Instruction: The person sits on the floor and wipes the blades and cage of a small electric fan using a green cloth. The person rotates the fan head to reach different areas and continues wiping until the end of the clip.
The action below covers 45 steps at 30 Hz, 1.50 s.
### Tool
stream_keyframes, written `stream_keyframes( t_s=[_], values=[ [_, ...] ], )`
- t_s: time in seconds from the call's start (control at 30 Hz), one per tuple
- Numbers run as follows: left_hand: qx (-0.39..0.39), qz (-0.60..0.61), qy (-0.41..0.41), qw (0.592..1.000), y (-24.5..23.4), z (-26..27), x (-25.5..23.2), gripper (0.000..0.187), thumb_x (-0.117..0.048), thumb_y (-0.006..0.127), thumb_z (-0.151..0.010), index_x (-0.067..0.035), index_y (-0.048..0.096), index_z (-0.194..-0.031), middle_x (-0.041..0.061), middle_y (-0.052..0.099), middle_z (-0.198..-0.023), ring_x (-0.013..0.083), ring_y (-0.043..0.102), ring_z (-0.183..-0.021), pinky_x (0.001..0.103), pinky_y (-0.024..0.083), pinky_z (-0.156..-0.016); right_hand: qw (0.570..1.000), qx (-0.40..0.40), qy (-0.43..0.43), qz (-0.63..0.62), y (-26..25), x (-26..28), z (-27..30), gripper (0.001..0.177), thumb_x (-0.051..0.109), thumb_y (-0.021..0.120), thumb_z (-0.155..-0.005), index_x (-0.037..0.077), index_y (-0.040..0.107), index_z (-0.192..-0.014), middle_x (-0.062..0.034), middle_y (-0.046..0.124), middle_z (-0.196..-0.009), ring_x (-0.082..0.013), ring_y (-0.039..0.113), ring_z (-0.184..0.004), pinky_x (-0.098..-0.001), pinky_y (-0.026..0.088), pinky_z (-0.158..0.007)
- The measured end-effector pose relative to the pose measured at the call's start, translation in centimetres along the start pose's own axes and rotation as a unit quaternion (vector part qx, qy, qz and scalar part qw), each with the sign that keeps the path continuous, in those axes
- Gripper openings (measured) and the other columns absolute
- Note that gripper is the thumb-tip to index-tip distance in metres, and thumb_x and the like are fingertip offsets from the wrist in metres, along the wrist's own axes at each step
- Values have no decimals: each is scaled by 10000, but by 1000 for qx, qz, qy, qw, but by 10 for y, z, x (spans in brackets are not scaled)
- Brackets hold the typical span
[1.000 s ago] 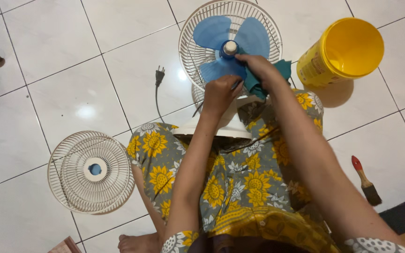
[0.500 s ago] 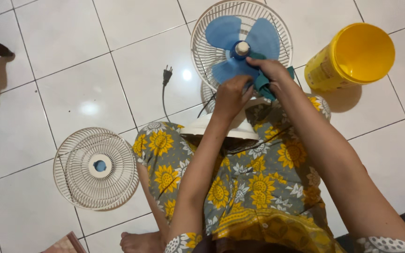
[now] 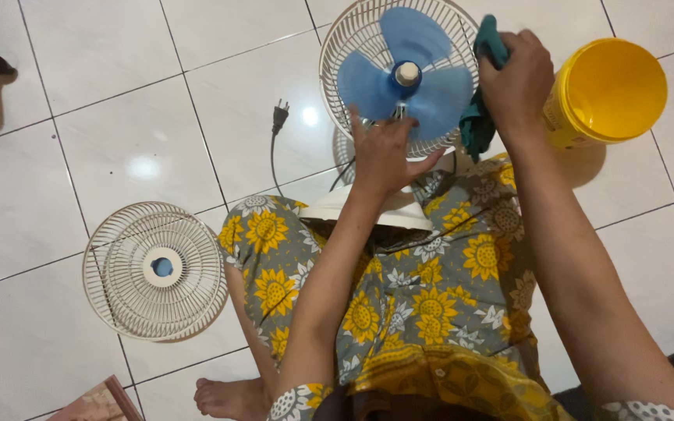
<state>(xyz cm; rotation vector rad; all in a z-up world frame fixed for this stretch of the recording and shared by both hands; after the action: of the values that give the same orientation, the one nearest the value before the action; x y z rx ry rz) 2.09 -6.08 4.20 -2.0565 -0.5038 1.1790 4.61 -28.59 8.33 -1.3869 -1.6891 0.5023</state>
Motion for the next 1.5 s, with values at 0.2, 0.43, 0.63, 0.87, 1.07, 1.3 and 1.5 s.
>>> stream_keyframes(
  t_s=[0.2,0.43,0.63,0.87,1.07,1.3,1.5],
  values=[
    [-43,65,24,997,-5,-1,11,271,-378,725,-904,-134,747,-1018,33,760,-1033,213,716,-1025,498,263,-1298,989,138,41,-18,73,18,12,323,247,772,-878,102,763,-1166,-189,650,-1062,-396,661,-928,-514,518,-806],
    [-174,-40,-62,982,-30,-3,51,383,-181,695,-768,-150,761,-1144,96,686,-1343,387,456,-1443,593,117,-1229,987,155,49,-6,91,47,50,386,202,742,-867,59,731,-1225,-187,622,-1105,-400,665,-930,-513,528,-761],
    [-114,-69,-48,990,-17,1,49,309,-220,702,-844,-134,769,-1133,58,741,-1207,261,656,-1215,656,-16,-1229,989,148,6,11,87,72,75,260,208,801,-804,20,735,-971,-180,608,-1093,-382,668,-940,-493,543,-750],
    [-90,-34,46,994,-7,1,33,279,-183,727,-850,-149,793,-1118,43,768,-1132,239,711,-1045,596,125,-1276,963,267,-41,3,104,63,77,270,241,770,-781,6,739,-910,-189,607,-1202,-387,662,-990,-495,544,-810],
    [-67,40,31,996,-7,6,33,349,-130,725,-824,-189,725,-1168,4,734,-1199,218,639,-1233,537,206,-1326,912,385,-135,-33,84,52,67,355,299,727,-798,36,775,-1031,-224,601,-1330,-422,639,-1075,-515,506,-896],
    [-96,17,-152,984,-22,5,49,1070,-346,929,-563,-101,311,-1402,152,320,-1459,421,162,-1509,703,12,-1215,940,265,190,-104,-2,53,4,351,263,576,-908,130,753,-1181,-207,742,-953,-335,733,-842,-437,573,-878],
    [-179,122,-93,972,-15,11,61,1170,-219,882,-759,-24,93,-1600,227,159,-1662,482,108,-1591,595,181,-1304,922,312,-227,-37,103,134,51,584,386,495,-1042,6,517,-1485,-157,450,-1597,-297,409,-1425,-520,348,-1095]
  ],
)
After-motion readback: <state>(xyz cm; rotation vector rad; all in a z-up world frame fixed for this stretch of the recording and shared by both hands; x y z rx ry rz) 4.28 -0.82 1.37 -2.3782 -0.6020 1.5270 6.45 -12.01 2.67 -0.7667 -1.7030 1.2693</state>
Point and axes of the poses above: each hand's wrist, its own z-axis away from the middle knuckle, its own y-axis out of the palm, x = y × z, the point moved 6 cm from there along -z, towards the middle knuckle
